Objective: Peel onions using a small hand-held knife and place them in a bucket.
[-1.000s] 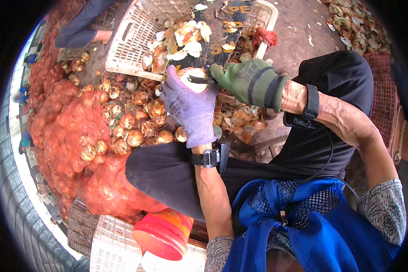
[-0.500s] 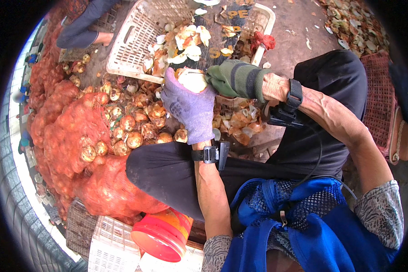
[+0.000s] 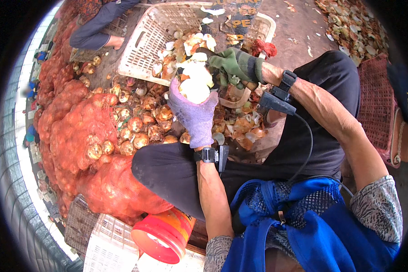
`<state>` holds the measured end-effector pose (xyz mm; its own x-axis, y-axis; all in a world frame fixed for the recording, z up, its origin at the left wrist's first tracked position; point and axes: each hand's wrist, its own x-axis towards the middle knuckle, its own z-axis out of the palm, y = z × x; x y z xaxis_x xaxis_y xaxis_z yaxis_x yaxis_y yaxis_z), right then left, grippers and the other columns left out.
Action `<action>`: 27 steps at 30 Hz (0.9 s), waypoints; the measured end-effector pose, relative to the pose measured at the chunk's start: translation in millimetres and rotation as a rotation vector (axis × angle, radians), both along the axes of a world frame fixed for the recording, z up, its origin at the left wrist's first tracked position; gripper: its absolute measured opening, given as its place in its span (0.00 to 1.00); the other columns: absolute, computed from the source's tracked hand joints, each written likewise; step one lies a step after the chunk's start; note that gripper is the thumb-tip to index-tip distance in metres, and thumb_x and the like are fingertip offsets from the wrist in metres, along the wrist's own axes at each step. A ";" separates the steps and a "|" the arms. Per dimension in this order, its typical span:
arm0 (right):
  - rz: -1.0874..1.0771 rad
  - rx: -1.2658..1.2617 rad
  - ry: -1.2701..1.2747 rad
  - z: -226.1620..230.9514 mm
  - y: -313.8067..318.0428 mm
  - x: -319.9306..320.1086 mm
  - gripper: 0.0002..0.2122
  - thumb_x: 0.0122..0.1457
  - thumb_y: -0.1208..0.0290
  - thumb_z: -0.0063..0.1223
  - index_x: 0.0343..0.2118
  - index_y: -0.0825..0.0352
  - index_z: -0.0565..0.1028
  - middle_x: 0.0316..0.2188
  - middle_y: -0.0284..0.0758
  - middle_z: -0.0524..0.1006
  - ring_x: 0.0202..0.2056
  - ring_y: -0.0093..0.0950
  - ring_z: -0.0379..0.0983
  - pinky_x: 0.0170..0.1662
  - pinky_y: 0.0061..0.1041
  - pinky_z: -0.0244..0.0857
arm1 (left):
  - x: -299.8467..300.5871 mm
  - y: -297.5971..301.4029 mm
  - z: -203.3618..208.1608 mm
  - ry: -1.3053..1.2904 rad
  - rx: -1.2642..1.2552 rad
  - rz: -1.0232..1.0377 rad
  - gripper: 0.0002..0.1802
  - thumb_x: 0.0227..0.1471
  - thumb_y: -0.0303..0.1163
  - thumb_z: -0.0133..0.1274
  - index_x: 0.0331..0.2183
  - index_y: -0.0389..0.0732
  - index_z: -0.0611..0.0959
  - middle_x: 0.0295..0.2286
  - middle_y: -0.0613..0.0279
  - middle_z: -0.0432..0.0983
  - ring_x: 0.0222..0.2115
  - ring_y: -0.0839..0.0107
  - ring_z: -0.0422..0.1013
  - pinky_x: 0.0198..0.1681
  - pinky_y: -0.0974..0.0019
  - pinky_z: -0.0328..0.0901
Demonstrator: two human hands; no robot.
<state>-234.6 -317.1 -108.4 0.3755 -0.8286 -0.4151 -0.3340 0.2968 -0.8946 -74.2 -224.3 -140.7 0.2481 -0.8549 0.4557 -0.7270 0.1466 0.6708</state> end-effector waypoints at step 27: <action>-0.086 -0.878 0.274 22.1 -43.8 56.4 0.18 0.59 0.55 0.45 0.38 0.67 0.76 0.19 0.41 0.75 0.21 0.34 0.73 0.26 0.29 0.68 | 36.9 11.8 36.9 1.643 -0.112 -0.426 0.37 0.41 0.41 0.58 0.49 0.29 0.68 0.43 0.44 0.70 0.43 0.49 0.70 0.46 0.48 0.68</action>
